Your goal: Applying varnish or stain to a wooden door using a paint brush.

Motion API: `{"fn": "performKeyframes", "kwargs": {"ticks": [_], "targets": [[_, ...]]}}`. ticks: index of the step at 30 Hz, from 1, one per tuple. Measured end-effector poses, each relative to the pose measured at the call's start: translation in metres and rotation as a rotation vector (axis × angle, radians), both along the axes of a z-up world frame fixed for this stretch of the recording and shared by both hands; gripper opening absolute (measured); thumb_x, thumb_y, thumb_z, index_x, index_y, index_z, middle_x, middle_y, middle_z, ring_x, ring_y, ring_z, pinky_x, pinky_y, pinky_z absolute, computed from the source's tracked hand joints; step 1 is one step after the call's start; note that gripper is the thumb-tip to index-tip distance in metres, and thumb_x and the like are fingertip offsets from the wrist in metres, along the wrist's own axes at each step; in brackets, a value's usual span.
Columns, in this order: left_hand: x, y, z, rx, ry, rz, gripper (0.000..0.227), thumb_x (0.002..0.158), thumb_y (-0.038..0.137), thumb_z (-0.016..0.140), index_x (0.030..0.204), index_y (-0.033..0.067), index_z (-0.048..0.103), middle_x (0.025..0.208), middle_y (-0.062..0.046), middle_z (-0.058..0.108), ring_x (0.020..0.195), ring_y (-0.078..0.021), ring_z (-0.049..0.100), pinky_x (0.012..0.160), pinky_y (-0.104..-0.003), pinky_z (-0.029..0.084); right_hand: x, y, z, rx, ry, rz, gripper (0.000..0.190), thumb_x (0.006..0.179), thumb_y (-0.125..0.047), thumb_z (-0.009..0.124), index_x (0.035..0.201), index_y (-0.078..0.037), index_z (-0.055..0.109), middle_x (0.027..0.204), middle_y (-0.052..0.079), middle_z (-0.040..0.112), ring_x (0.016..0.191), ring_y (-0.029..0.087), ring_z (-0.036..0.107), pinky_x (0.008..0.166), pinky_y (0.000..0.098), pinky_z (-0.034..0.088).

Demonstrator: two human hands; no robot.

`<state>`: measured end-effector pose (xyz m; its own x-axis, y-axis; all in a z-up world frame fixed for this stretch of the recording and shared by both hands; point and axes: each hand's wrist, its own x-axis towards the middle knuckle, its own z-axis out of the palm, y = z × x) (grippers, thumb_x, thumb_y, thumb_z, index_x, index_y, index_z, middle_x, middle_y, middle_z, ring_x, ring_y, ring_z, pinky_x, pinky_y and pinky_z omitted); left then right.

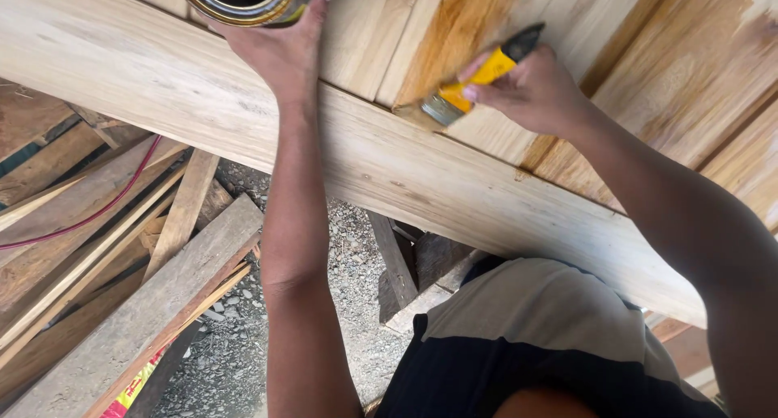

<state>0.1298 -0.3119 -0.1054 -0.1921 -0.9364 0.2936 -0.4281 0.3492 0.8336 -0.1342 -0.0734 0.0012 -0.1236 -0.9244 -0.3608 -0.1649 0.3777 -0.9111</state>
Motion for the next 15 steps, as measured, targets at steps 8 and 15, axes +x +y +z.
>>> {"fn": "performKeyframes", "kwargs": {"ticks": [8, 15], "targets": [[-0.003, 0.001, 0.006, 0.000, -0.031, 0.031, 0.148, 0.075, 0.058, 0.106, 0.162, -0.0008, 0.000, 0.166, -0.027, 0.023, 0.156, -0.0370, 0.027, 0.137, -0.051, 0.022, -0.067, 0.141, 0.013, 0.130, 0.325, 0.191, 0.026, 0.093, -0.021, 0.076, 0.116, -0.011, 0.073, 0.099, 0.009, 0.078, 0.088, 0.017, 0.075, 0.077, 0.0343, 0.062], [-0.012, 0.004, 0.011, -0.032, 0.010, -0.031, 0.161, 0.062, 0.069, 0.104, 0.159, -0.0033, -0.002, 0.163, -0.028, 0.023, 0.156, -0.0407, 0.031, 0.137, -0.054, 0.027, -0.098, 0.090, 0.065, -0.202, 0.108, -0.203, 0.021, 0.110, -0.015, 0.073, 0.117, 0.002, 0.063, 0.115, 0.005, 0.070, 0.101, 0.014, 0.070, 0.096, 0.0338, 0.060]]}}
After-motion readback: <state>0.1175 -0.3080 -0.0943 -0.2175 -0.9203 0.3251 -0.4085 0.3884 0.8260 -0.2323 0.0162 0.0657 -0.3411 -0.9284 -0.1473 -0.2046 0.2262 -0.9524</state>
